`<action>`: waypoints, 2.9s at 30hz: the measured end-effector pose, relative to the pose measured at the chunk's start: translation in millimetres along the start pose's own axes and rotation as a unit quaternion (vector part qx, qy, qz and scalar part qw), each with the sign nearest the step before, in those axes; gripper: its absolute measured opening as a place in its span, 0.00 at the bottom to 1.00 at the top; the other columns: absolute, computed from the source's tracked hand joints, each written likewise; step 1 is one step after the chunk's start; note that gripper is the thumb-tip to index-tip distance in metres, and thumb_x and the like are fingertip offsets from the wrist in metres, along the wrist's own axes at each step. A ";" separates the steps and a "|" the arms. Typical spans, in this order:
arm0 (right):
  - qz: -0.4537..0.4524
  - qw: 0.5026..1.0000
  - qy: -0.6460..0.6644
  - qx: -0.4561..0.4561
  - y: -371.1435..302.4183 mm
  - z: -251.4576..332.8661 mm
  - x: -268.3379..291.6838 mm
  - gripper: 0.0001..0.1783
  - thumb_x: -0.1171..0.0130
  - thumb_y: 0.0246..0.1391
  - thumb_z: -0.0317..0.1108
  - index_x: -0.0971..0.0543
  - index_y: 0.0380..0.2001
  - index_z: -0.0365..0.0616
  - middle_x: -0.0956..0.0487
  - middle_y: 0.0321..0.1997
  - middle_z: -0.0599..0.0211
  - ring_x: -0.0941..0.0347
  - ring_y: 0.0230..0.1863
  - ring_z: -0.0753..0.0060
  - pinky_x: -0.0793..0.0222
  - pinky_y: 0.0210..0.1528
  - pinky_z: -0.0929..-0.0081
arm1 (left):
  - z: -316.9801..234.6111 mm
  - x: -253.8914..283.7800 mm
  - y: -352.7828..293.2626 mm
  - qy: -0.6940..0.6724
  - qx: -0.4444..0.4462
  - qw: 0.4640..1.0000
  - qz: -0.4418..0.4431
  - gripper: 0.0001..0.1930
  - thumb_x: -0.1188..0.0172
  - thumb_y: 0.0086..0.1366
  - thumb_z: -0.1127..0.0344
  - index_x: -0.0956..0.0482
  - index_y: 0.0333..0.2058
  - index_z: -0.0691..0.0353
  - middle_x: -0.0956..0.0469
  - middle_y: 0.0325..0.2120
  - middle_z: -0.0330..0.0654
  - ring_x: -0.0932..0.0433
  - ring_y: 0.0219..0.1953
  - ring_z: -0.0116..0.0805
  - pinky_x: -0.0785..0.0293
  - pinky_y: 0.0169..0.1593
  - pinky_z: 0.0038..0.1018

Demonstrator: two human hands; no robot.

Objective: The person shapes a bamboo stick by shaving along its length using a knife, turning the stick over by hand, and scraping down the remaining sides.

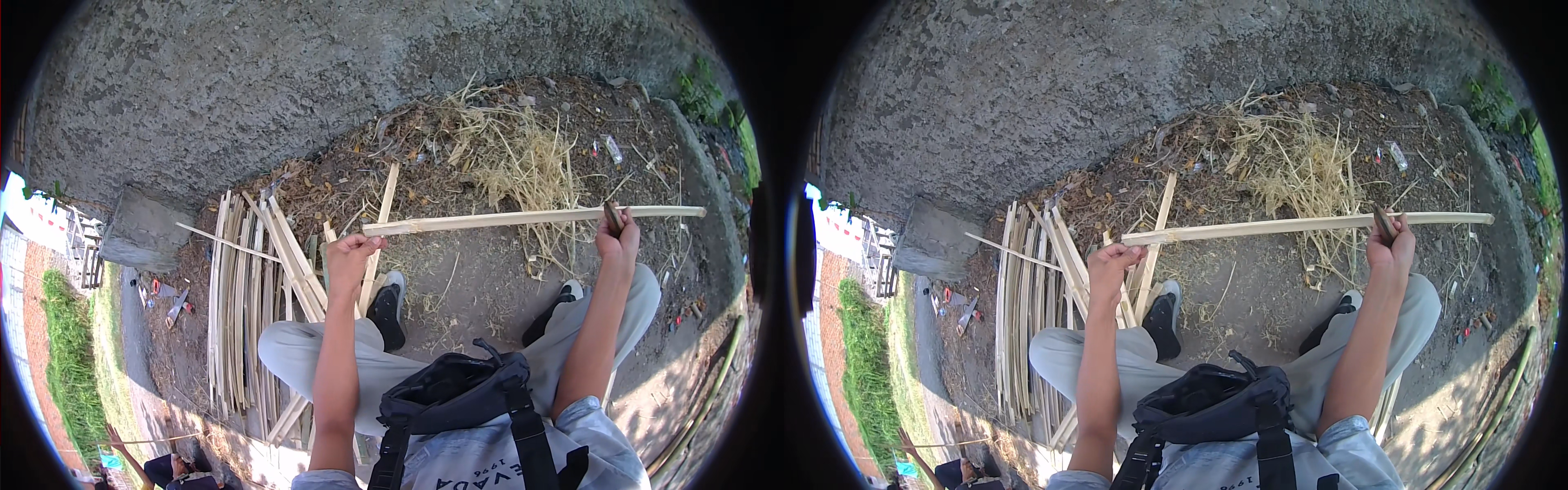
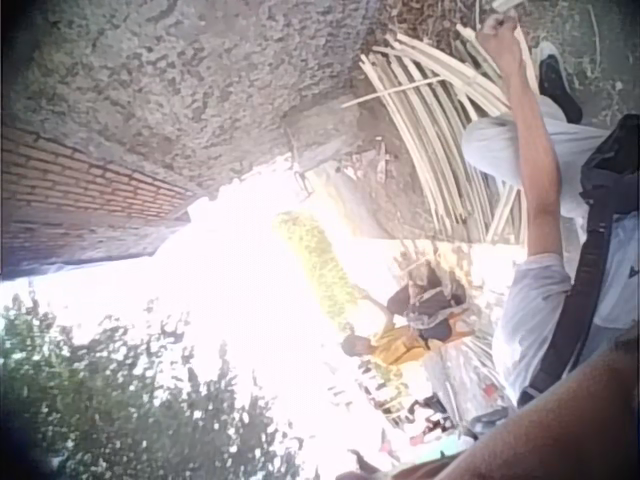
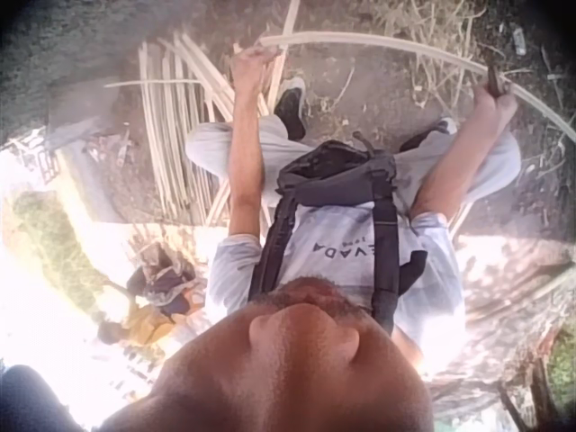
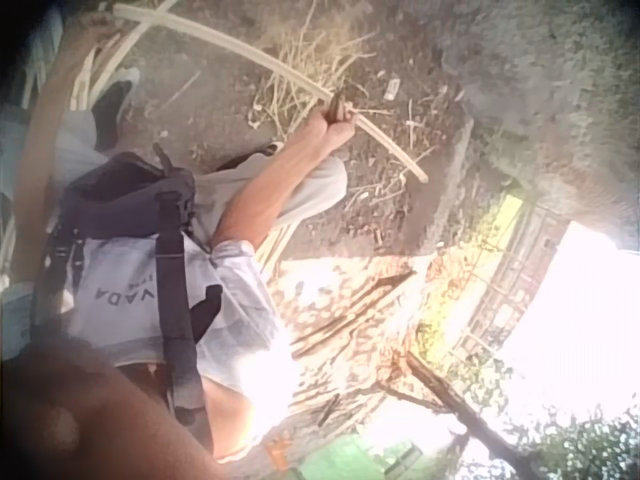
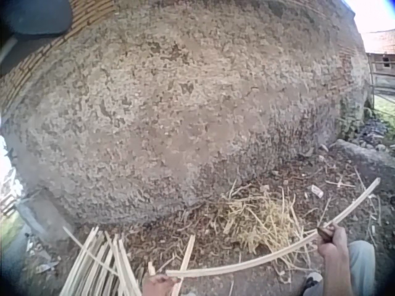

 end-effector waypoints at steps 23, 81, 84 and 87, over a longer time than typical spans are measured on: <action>0.003 1.000 0.009 0.020 -7.5 16.7 -5.8 0.10 0.49 0.63 0.32 0.29 0.29 0.38 0.27 0.20 0.67 0.26 0.21 0.73 0.19 0.36 0.72 | -55.6 44.4 -11.2 0.407 -0.252 0.850 -0.219 0.06 0.37 0.52 0.66 0.17 0.24 0.63 0.19 0.21 0.46 0.20 0.23 0.40 0.27 0.31 0.30; 0.041 0.925 -0.202 -0.319 -132.8 -233.0 31.4 0.08 0.50 0.63 0.32 0.32 0.33 0.39 0.31 0.26 0.68 0.34 0.25 0.79 0.29 0.30 0.81 | -112.8 -3.1 -18.4 -0.287 -0.280 0.915 0.041 0.15 0.49 0.68 0.55 0.25 0.35 0.63 0.28 0.36 0.42 0.27 0.43 0.40 0.26 0.49 0.44; 0.066 0.903 -0.232 -0.355 -154.9 -248.9 31.4 0.09 0.49 0.63 0.32 0.32 0.32 0.38 0.29 0.27 0.66 0.33 0.25 0.79 0.27 0.32 0.80 | -169.0 -16.9 -41.1 -0.248 -0.347 0.904 0.016 0.18 0.52 0.69 0.52 0.27 0.33 0.63 0.29 0.37 0.42 0.27 0.44 0.41 0.25 0.50 0.44; 0.098 0.868 -0.268 -0.406 -177.4 -258.2 45.4 0.08 0.47 0.62 0.31 0.29 0.34 0.36 0.27 0.29 0.63 0.31 0.27 0.76 0.27 0.33 0.78 | -216.1 -28.7 -50.8 -0.268 -0.387 0.882 -0.008 0.18 0.54 0.71 0.51 0.30 0.34 0.62 0.29 0.38 0.41 0.25 0.39 0.40 0.24 0.46 0.39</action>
Point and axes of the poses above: each hand's wrist, its own y-axis towards the middle knuckle, its own x-axis out of the back of the hand, z = x × y, the point moved 9 cm from there along y, towards the middle knuckle
